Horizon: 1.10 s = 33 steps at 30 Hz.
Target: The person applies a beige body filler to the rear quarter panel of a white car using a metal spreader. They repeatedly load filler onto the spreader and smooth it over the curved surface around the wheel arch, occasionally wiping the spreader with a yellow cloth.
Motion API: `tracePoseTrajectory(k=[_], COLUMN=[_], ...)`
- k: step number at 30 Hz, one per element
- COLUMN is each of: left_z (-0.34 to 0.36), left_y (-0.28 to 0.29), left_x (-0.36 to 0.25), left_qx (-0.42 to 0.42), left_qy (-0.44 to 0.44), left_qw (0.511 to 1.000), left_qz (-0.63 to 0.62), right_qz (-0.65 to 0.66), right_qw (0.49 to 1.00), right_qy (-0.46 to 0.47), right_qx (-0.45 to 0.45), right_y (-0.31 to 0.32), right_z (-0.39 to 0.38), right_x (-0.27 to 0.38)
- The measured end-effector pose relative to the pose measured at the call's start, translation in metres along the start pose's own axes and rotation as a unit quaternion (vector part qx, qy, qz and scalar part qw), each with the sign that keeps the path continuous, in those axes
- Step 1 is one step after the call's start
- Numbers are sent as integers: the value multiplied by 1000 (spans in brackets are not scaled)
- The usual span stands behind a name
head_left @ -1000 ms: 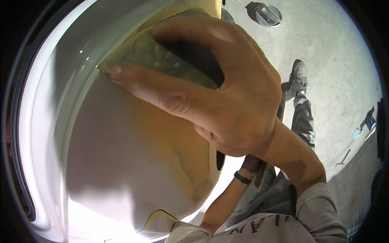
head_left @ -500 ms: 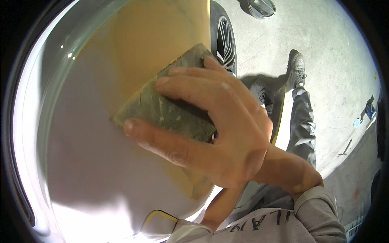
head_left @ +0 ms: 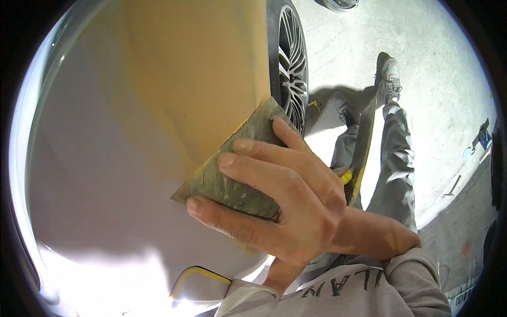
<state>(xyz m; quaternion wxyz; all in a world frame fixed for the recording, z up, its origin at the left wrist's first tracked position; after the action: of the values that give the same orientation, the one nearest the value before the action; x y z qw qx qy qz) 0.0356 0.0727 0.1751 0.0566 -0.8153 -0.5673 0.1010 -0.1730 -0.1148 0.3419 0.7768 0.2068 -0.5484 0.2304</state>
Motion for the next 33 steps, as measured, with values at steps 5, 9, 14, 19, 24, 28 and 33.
tracePoseTrajectory(k=[5, 9, 14, 19, 24, 28, 33], left_z=[3, 7, 4, -21, -51, -56, -55], left_y=[2, 0, -22, -68, -94, -82, -42], left_x=[9, 14, 1, -45, -75, -81, -64], left_qx=[3, 8, 22, 76, 49, 230, 201], left_qy=[-1, -3, -10, -29, 2, -64, -65], left_qw=[1000, 1000, 1000, 992, 977, 934, 920], left_qz=[1, 2, -8, -97, -209, -267, -330], right_qz=[3, 14, 43, -68, -162, -275, -126], right_qw=[1000, 999, 991, 981, 895, 877, 963], right_qy=[12, -22, -12, 70, 101, 37, -60], right_qx=[18, 30, 128, 169, 403, 392, 233], right_y=[4, 9, 34, 128, 199, 216, 181], right_z=[-5, -7, 1, 19, -26, -48, -16], right_x=[-1, 5, -1, -23, -29, -66, -92])
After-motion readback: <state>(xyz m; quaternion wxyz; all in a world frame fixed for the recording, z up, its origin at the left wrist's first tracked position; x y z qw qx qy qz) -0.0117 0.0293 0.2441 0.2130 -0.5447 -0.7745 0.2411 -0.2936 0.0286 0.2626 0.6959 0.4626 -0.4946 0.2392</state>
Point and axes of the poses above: each hand's wrist, its own z-axis towards the middle knuckle, its own y-axis out of the back of the hand, x = y × z, the point moved 2 cm from there along z, towards the middle knuckle, and after that the axes turned 4 degrees about z, right-handed, at the moved point
